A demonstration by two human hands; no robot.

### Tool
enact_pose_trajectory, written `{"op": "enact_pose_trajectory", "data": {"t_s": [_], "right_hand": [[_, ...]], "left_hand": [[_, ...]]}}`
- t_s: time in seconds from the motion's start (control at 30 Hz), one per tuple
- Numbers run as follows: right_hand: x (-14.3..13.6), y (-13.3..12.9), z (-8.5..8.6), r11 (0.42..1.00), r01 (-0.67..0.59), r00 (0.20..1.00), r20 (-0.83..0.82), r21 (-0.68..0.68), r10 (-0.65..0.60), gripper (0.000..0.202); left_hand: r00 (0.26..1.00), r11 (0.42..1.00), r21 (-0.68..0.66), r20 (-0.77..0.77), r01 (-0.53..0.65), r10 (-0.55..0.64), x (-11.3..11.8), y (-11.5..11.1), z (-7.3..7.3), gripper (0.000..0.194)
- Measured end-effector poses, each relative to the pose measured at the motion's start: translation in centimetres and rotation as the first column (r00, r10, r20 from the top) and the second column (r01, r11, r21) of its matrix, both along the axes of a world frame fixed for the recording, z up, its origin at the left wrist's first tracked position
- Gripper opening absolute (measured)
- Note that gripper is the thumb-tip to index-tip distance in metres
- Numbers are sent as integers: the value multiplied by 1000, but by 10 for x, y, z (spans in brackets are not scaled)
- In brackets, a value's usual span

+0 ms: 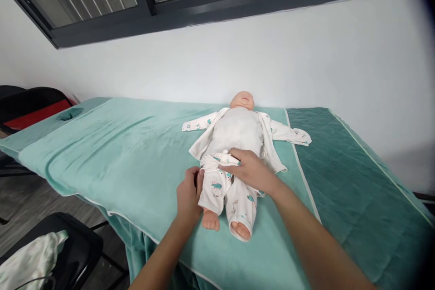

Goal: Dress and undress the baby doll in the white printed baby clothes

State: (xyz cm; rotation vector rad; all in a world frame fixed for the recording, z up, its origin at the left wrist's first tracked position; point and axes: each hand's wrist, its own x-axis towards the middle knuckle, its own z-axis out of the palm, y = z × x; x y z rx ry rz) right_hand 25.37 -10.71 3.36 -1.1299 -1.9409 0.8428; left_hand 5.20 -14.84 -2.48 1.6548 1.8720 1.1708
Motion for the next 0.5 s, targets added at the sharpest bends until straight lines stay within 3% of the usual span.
{"op": "enact_pose_trajectory", "data": {"t_s": [0.27, 0.5], "right_hand": [[0, -2, 3, 1000, -17, 1000, -22, -26, 17, 29], [-1, -4, 2, 999, -4, 1000, 13, -45, 4, 33]], "left_hand": [[977, 986, 165, 210, 3, -38, -6, -3, -6, 27], [972, 993, 117, 232, 18, -45, -8, 1, -3, 28]]}}
